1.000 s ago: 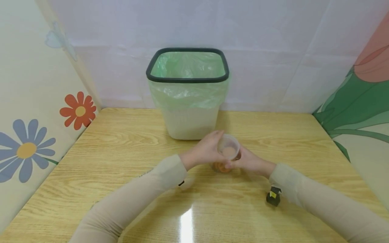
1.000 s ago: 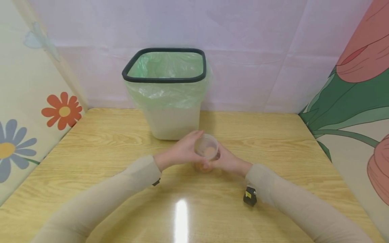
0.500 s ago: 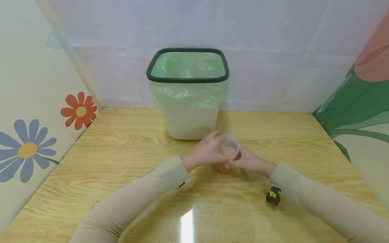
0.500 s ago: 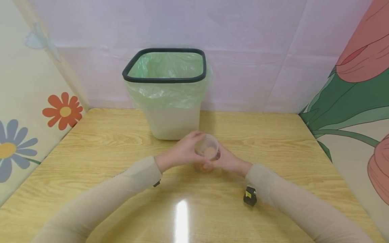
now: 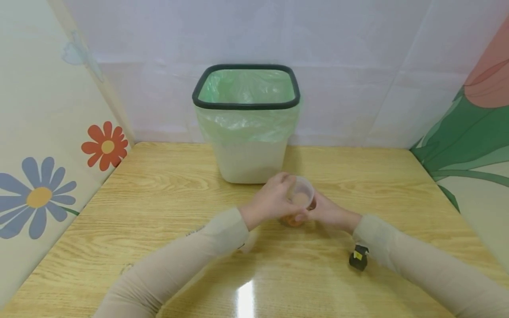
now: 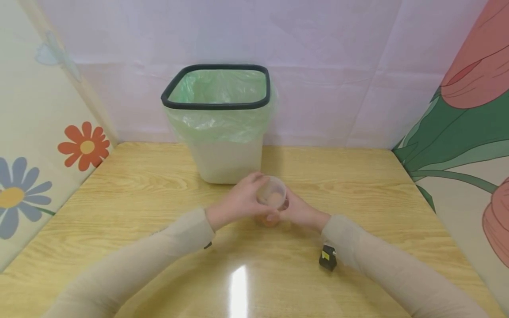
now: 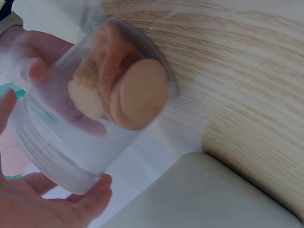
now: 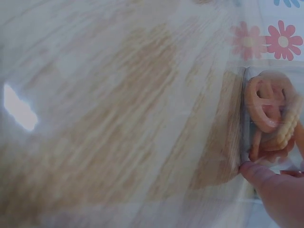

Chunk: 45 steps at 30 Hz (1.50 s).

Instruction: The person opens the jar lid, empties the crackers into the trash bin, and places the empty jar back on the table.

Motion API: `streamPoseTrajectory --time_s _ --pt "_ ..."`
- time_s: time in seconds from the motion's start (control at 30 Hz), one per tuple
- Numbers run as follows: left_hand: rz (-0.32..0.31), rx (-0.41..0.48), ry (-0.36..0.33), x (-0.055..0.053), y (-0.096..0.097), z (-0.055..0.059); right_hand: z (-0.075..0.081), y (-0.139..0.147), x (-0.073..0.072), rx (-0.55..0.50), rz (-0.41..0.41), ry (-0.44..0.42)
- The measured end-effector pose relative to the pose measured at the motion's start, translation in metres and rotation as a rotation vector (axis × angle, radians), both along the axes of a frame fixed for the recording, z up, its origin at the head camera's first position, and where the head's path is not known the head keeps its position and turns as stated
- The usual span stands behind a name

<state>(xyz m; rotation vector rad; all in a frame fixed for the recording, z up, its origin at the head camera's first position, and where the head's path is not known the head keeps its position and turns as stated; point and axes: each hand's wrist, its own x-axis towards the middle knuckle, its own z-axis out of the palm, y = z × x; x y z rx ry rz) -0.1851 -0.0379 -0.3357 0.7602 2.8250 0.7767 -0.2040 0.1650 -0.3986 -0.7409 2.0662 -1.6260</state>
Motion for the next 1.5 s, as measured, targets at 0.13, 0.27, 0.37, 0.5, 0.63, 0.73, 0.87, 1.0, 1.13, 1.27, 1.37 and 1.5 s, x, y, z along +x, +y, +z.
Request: streamPoseTrajectory --time_s 0.13,0.27,0.37,0.5,0.63,0.73,0.87,1.0,1.13,1.27,1.37,1.5 --pt "0.017 -0.025 0.0 0.004 0.003 0.0 0.0 0.0 0.0 0.004 0.009 -0.009" --pt "-0.007 -0.05 0.026 0.004 0.004 0.001 -0.001 0.0 0.0 0.011 0.005 -0.01" --pt "-0.051 -0.066 0.056 0.0 0.002 0.002 -0.001 0.0 0.0 0.02 0.002 -0.003" --pt "-0.136 -0.075 0.052 -0.009 -0.003 0.003 -0.001 0.0 0.0 0.021 0.008 -0.005" --pt "-0.222 -0.067 0.023 -0.015 -0.008 0.001 0.0 0.0 0.0 0.003 0.025 -0.002" --pt "-0.271 -0.068 0.018 -0.02 -0.011 0.0 0.0 0.0 0.0 -0.006 0.028 0.002" --pt "-0.32 -0.08 0.02 -0.026 -0.013 0.0 -0.001 0.0 0.0 -0.004 0.015 0.001" --pt "-0.343 -0.064 0.001 -0.03 -0.014 0.001 -0.001 0.0 0.0 -0.003 0.008 0.002" --pt "-0.324 -0.045 -0.027 -0.031 -0.014 0.001 -0.002 0.0 0.0 0.0 0.008 0.009" --pt "-0.3 -0.036 -0.016 -0.029 -0.014 0.001 -0.003 0.0 0.0 0.006 0.004 0.021" --pt "-0.286 -0.039 -0.003 -0.027 -0.013 0.001 -0.002 0.001 0.0 0.007 -0.001 0.017" --pt "-0.263 -0.049 0.001 -0.025 -0.012 0.001 -0.002 0.001 0.0 0.001 -0.003 0.011"
